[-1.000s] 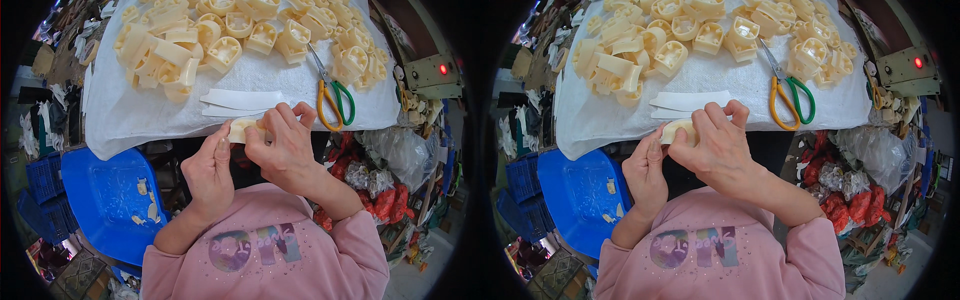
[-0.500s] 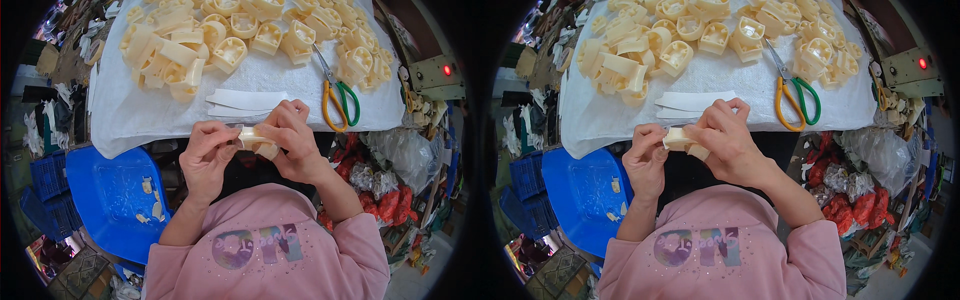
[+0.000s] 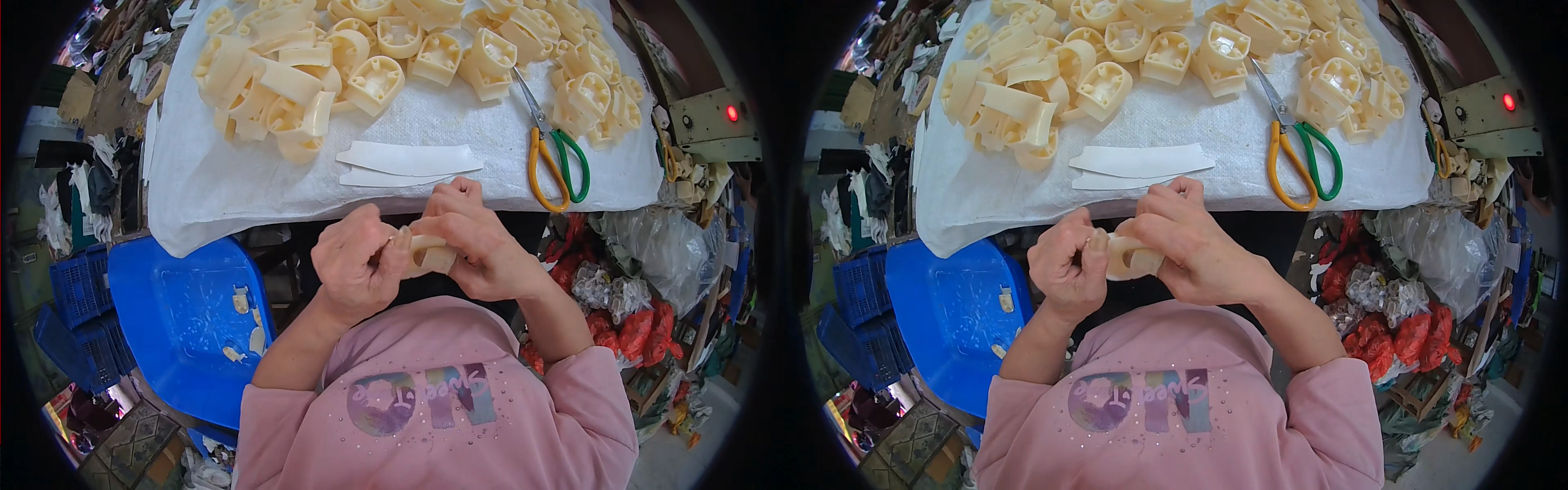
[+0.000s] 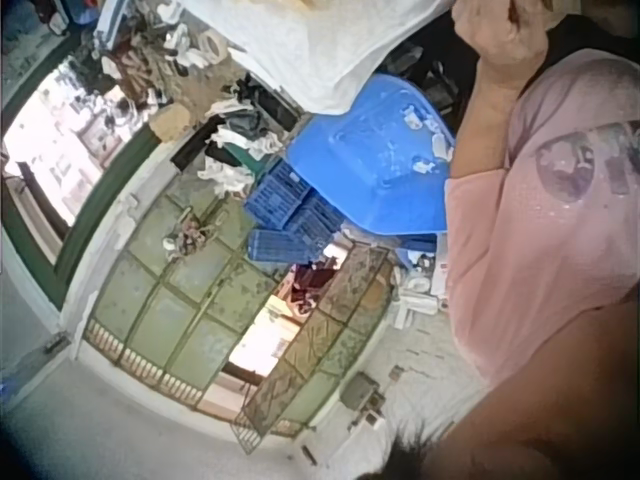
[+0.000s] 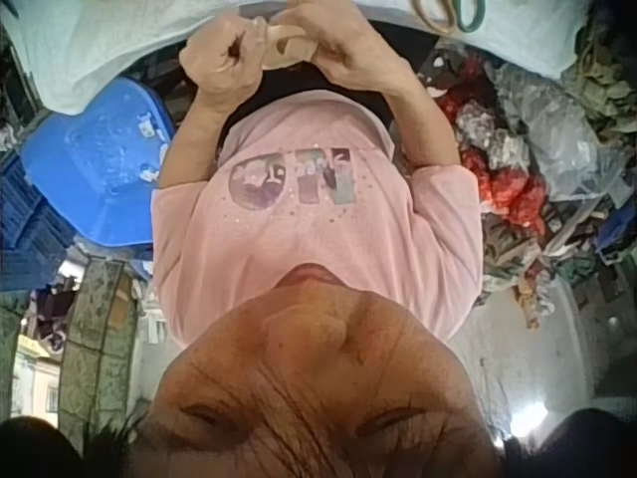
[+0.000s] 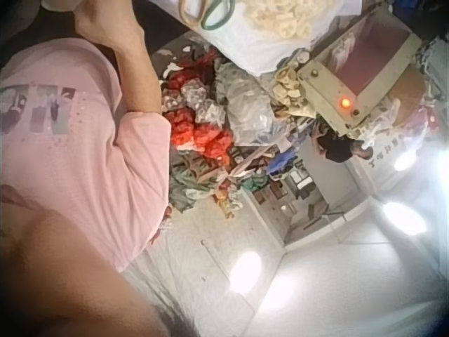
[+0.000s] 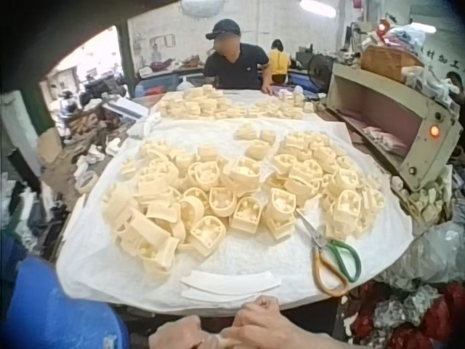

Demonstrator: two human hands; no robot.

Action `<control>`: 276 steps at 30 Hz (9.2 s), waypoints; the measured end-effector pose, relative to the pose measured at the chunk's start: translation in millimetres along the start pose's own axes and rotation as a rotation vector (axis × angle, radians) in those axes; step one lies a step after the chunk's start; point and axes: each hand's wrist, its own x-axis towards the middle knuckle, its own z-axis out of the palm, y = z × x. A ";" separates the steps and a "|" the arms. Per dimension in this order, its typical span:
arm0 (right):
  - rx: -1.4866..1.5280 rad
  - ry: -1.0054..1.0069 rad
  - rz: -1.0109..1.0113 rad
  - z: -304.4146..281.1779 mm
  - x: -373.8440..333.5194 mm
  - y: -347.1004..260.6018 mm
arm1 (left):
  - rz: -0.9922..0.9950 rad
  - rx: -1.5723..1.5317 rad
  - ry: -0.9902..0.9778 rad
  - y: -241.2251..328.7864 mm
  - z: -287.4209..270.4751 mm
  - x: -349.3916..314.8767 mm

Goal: Applying white adhesive tape strips to plastic shoe components and trimming the excess with scissors.

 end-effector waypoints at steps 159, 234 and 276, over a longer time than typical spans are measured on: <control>0.352 0.384 -0.055 21.3 -15.3 15.3 | -0.857 -1.040 -0.153 15.5 25.2 -4.8; 0.401 0.420 0.329 -0.6 -12.9 2.1 | -0.738 -0.470 -0.204 23.3 6.0 11.5; 0.494 0.578 0.408 38.1 -9.5 -8.1 | 0.123 0.453 -0.023 0.2 28.2 5.7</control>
